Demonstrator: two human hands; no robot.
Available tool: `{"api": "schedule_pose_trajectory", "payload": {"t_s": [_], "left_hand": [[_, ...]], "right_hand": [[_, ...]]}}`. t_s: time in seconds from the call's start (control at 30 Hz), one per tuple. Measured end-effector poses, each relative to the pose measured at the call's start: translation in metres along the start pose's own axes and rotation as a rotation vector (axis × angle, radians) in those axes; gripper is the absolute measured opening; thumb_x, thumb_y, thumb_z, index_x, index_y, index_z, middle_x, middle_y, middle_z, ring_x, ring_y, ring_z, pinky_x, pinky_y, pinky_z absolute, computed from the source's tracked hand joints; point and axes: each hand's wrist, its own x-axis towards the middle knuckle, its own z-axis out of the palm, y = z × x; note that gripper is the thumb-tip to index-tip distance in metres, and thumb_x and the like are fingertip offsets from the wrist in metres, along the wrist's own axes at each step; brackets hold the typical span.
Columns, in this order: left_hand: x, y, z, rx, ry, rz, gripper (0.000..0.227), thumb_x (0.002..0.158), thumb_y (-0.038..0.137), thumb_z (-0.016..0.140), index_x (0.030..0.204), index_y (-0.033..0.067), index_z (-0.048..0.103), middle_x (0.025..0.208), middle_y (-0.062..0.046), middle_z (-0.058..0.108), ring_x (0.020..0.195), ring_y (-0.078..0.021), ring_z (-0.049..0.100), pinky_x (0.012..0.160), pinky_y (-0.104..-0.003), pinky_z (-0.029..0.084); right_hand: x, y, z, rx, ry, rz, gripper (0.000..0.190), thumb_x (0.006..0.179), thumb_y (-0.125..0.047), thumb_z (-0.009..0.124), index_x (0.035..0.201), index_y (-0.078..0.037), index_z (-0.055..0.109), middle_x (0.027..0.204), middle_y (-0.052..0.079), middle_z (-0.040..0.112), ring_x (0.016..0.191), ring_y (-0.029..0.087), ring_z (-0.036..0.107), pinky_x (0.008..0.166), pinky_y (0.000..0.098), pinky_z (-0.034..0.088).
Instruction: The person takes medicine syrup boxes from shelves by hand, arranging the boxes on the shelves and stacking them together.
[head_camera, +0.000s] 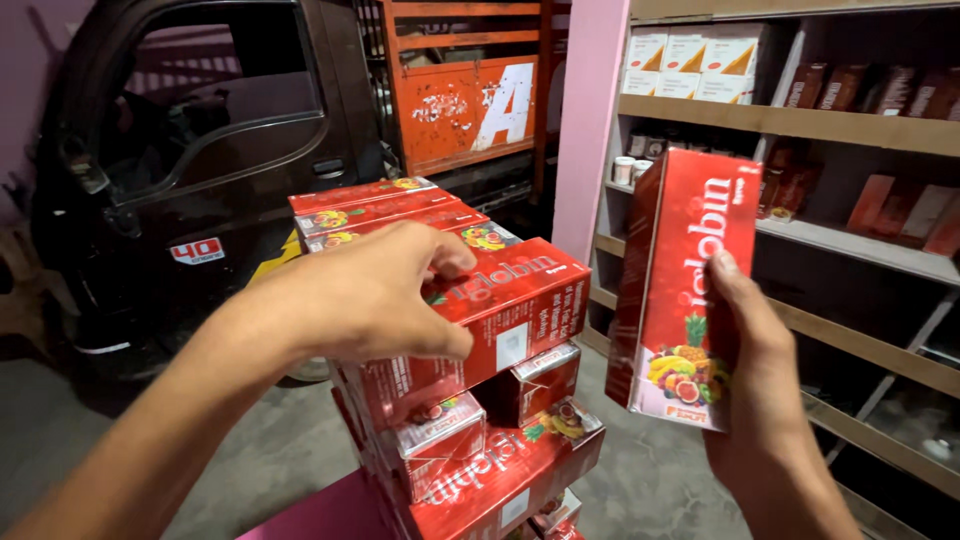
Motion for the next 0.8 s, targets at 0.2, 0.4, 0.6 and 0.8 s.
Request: {"api": "schedule_pose_trajectory", "payload": {"t_s": [0.2,0.4,0.6,0.8], "left_hand": [[-0.002,-0.001,-0.005,-0.264,0.272,0.236,0.068,0.072,0.028,0.079,0.134,0.0049,0.062,0.13,-0.014,0.068,0.123,-0.0219,0.065,0.101,-0.035,0.05],[-0.011,0.021,-0.019,-0.444,0.494,0.425,0.07,0.081,0.035,0.079,0.141,0.0059,0.057,0.131,-0.012,0.068,0.125,-0.0246,0.067,0.099,-0.039,0.056],[-0.029,0.035,-0.034,-0.436,0.499,0.486,0.107,0.075,0.046,0.088,0.158,0.0089,0.032,0.146,-0.02,0.051,0.136,-0.0353,0.053,0.099,-0.048,0.055],[-0.022,0.045,-0.042,-0.601,0.516,0.269,0.111,0.07,0.046,0.088,0.161,0.0098,0.036,0.144,-0.017,0.059,0.129,-0.033,0.059,0.097,-0.046,0.051]], "right_hand": [[-0.004,-0.021,0.007,-0.015,-0.089,-0.08,0.047,0.095,-0.046,0.06,0.124,-0.01,0.064,0.106,0.004,0.073,0.086,0.013,0.07,0.077,0.0351,0.059],[0.019,-0.059,0.015,-0.177,-0.284,-0.048,0.053,0.094,-0.048,0.064,0.129,-0.009,0.067,0.107,0.008,0.078,0.08,0.016,0.074,0.068,0.0361,0.06],[0.059,-0.103,0.043,-0.265,-0.708,0.067,0.057,0.09,-0.047,0.072,0.125,-0.002,0.07,0.098,0.009,0.08,0.073,0.016,0.076,0.062,0.0347,0.062],[0.077,-0.127,0.065,-0.35,-0.897,0.219,0.056,0.082,-0.046,0.073,0.111,0.002,0.07,0.086,0.016,0.08,0.061,0.017,0.076,0.054,0.0306,0.062]]}}
